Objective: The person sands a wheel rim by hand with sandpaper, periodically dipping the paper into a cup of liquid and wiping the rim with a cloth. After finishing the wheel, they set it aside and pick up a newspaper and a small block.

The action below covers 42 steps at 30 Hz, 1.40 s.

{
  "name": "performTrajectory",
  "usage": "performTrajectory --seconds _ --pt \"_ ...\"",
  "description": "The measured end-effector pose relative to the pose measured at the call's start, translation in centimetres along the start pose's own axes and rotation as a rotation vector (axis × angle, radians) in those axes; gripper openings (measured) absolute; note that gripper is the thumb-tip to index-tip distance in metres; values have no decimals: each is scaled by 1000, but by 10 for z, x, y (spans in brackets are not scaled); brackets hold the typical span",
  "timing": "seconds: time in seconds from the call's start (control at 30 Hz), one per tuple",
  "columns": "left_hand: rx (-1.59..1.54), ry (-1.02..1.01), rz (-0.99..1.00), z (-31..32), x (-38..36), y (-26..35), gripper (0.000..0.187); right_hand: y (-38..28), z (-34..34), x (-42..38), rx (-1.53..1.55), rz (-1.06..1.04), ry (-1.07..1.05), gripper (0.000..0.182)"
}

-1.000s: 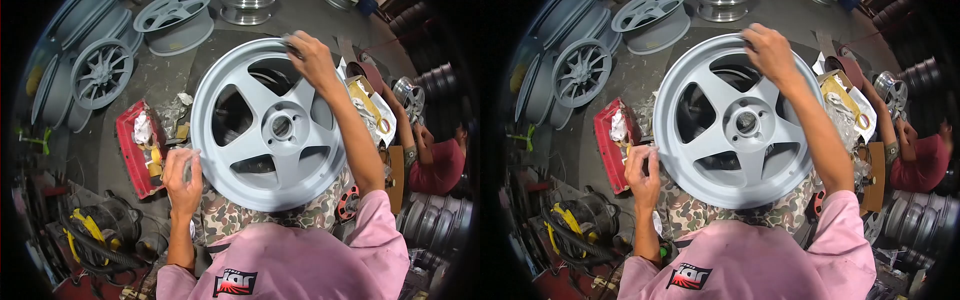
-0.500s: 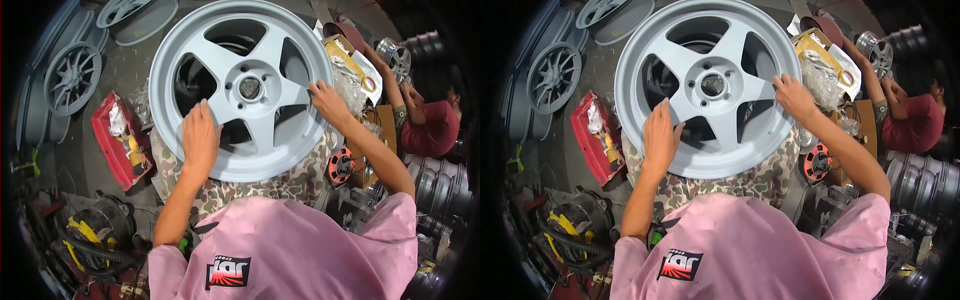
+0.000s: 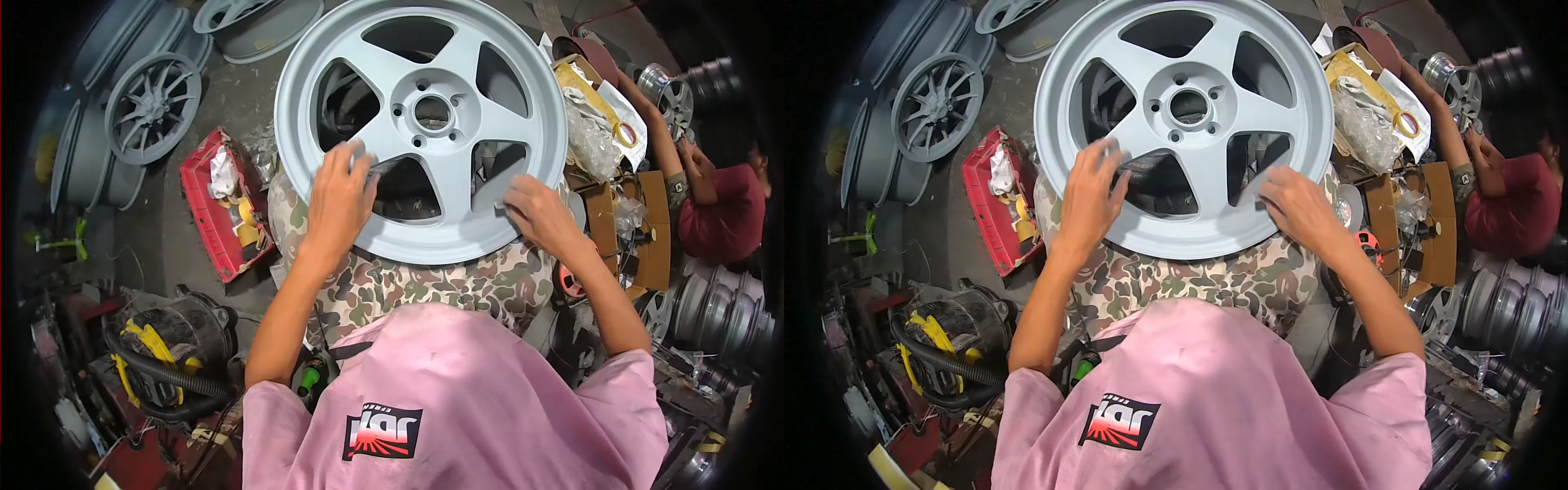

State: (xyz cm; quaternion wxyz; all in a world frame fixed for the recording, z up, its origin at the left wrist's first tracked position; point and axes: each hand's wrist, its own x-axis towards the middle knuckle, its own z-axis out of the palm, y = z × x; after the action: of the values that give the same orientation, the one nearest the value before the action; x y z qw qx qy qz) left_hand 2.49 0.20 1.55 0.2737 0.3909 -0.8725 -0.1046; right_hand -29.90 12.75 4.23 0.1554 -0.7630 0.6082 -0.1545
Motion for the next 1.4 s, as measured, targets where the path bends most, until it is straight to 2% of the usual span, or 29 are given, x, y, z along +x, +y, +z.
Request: performTrajectory --seconds 0.07,0.1,0.17,0.2,0.23,0.27,0.3,0.33,0.37,0.43,0.47,0.5,0.53,0.57,0.63,0.73,0.77,0.83,0.9,0.97,1.0,1.1,1.13,1.23,1.3,1.37,1.4 --pt "-51 -51 43 -8 -11 8 22 6 12 -8 -12 -81 -186 16" --pt "-47 -47 44 -8 -14 12 22 -1 15 -5 -13 -85 -183 16" --pt "-69 -75 7 -8 -21 17 26 -28 29 9 78 -107 -200 15" --pt "-27 -63 -21 -10 -16 19 38 -41 40 16 125 -165 -174 14" --pt "-23 -60 -17 -9 -10 18 38 -54 50 25 168 -222 -143 13" --pt "36 30 -41 -8 -3 15 45 -66 55 34 165 -225 -135 13" --pt "95 121 -65 -8 5 12 52 -78 59 44 295 -205 -127 11" --pt "142 111 -69 -4 11 2 62 -83 60 52 425 -189 -119 9" --pt "152 118 -67 -2 17 -7 62 -86 54 57 424 -200 -113 9" --pt "160 32 -69 -2 28 -20 62 -95 33 64 703 0 8 8" --pt "194 24 -42 -3 33 -24 61 -87 23 67 658 14 104 9" --pt "195 21 -50 -5 40 -24 61 -68 21 69 492 -101 266 11" --pt "206 -28 -67 -5 50 -23 57 -51 12 67 254 -171 252 19" --pt "216 -77 -80 -3 60 -23 53 -43 9 68 252 -171 254 19" --pt "223 -65 -44 8 80 -23 58 -34 6 69 -5 -328 170 26" --pt "266 -137 -80 20 105 -8 79 -36 9 75 -119 -341 119 37" --pt "269 -128 -86 19 108 -12 79 -39 9 79 -175 -349 122 41" --pt "273 -52 60 20 113 -20 74 -43 8 87 -206 -355 96 43" --pt "187 -64 26 8 112 -36 76 -46 7 93 -233 -364 70 45" --pt "102 -140 -31 -13 100 -47 81 -53 6 89 -392 -486 84 43" --pt "100 -107 -8 -24 92 -51 69 -56 2 88 -397 -465 68 40" --pt "133 15 -13 -45 82 -65 61 -51 -3 102 -500 -451 67 39" --pt "147 99 -20 -45 80 -66 52 -53 0 115 -561 -471 106 33" --pt "91 229 19 -40 83 -62 47 -60 8 152 -590 -420 104 27" --pt "51 236 -8 -46 78 -65 41 -65 5 150 -587 -458 88 21" --pt "2 286 -57 -55 69 -76 39 -74 -4 126 -564 -402 -166 26" --pt "7 297 -114 -58 65 -83 36 -76 -2 117 -594 -447 -119 24"
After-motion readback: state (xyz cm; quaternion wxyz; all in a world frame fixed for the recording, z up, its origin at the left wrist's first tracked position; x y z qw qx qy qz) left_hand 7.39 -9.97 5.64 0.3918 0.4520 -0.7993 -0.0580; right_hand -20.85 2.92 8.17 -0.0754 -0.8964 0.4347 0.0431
